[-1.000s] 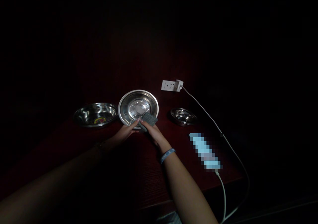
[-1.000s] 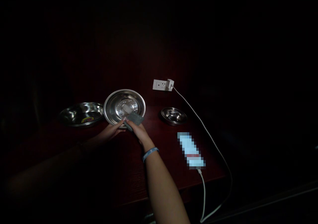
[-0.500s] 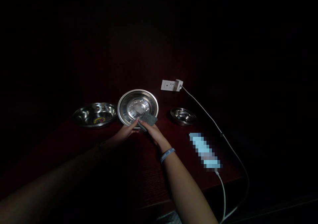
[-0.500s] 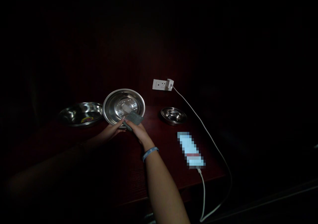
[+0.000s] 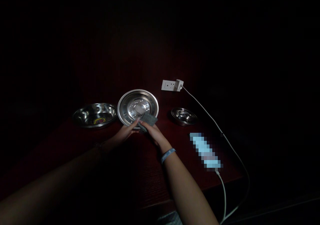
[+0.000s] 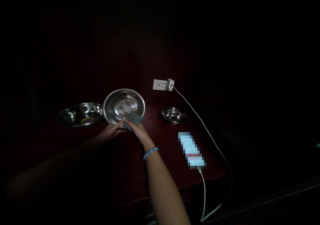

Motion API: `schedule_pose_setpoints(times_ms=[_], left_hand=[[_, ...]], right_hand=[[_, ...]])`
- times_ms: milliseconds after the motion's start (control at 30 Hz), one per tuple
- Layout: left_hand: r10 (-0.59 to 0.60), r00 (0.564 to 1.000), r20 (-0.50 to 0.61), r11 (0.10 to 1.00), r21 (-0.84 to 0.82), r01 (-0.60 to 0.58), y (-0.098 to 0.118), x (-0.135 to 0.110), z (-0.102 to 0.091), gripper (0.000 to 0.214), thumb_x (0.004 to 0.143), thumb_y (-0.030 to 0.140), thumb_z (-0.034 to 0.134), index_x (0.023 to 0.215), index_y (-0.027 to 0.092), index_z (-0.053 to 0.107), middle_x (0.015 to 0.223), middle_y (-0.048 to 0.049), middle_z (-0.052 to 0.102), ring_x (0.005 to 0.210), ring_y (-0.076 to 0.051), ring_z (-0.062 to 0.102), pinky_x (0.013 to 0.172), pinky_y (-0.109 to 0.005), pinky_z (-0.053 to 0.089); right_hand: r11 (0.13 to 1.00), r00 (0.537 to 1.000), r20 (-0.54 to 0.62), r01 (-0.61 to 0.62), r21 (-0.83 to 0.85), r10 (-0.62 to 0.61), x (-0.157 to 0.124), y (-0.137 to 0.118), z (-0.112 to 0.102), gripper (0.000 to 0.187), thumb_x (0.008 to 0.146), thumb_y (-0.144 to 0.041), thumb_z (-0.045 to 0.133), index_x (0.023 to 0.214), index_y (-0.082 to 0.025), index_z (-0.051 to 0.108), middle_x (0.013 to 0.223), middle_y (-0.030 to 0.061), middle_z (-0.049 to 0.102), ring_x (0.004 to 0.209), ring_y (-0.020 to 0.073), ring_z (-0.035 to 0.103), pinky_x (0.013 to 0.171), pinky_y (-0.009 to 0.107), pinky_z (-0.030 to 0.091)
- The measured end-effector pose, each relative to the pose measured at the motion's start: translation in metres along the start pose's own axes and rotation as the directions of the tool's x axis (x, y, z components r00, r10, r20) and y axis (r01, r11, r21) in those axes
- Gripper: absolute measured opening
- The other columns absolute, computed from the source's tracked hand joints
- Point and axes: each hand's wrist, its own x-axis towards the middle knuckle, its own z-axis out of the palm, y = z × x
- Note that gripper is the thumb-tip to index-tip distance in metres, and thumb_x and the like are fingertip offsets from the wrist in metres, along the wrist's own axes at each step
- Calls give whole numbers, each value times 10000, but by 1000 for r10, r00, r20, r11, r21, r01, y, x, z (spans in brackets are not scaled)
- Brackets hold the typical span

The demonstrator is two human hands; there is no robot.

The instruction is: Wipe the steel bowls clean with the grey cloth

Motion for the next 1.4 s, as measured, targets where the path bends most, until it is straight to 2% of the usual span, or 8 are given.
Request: schedule_pose_setpoints(times_ms=[300, 533, 800, 933, 1133, 1400], left_hand=[[7, 1000, 6, 1000, 0, -7, 0, 0, 0, 441, 683, 365, 789, 1045, 145, 664, 965, -85, 720, 770, -160, 676, 617, -242, 523], [9, 1000, -12, 999, 49, -8, -6, 5, -7, 400, 623, 325, 824, 953, 149, 681, 912, -70, 714, 743, -166, 671, 601, -242, 512], [21, 1000, -9, 998, 61, -20, -7, 4, -5, 440, 666, 372, 791, 1034, 162, 673, 960, -75, 707, 771, -166, 674, 611, -245, 514], [-8, 1000, -17, 998, 59, 9, -5, 5, -4, 423, 656, 360, 802, 994, 141, 672, 897, -70, 708, 702, -149, 663, 577, -235, 507], [-6, 1000, 2, 999, 38, 6, -3, 3, -4, 414, 636, 297, 822, 994, 156, 672, 964, -76, 716, 762, -160, 674, 603, -237, 518], [-4, 1000, 3, 999, 45, 4, -2, 1, -3, 449, 617, 316, 835, 1003, 149, 678, 961, -77, 723, 758, -158, 676, 600, -227, 523]], right_hand=[[1000, 1000, 11, 10, 22, -10, 2, 4, 0, 401, 708, -393, 735, 1063, -213, 683, 1066, 21, 716, 1043, 191, 647, 1047, 364, 430], [1000, 1000, -12, -9, 29, 9, 8, 9, -3, 405, 684, -413, 745, 1018, -192, 687, 1021, 37, 725, 1021, 201, 657, 1024, 376, 447], [999, 1000, -12, 1, 34, 0, 11, 11, -4, 478, 679, -461, 754, 1070, -197, 679, 1077, 44, 714, 1034, 201, 655, 1038, 371, 440], [998, 1000, 1, -1, 57, 1, 12, 11, -4, 471, 699, -482, 743, 1077, -209, 676, 1070, 33, 711, 1030, 196, 655, 1048, 377, 432], [998, 1000, 14, 18, 56, -19, 6, 8, -3, 436, 720, -477, 736, 1071, -226, 679, 1063, 8, 713, 1056, 205, 643, 1056, 365, 423], [998, 999, 15, 43, 36, -43, 2, 4, -1, 402, 770, -447, 695, 1085, -198, 668, 1048, 17, 718, 1045, 200, 645, 1057, 371, 414]])
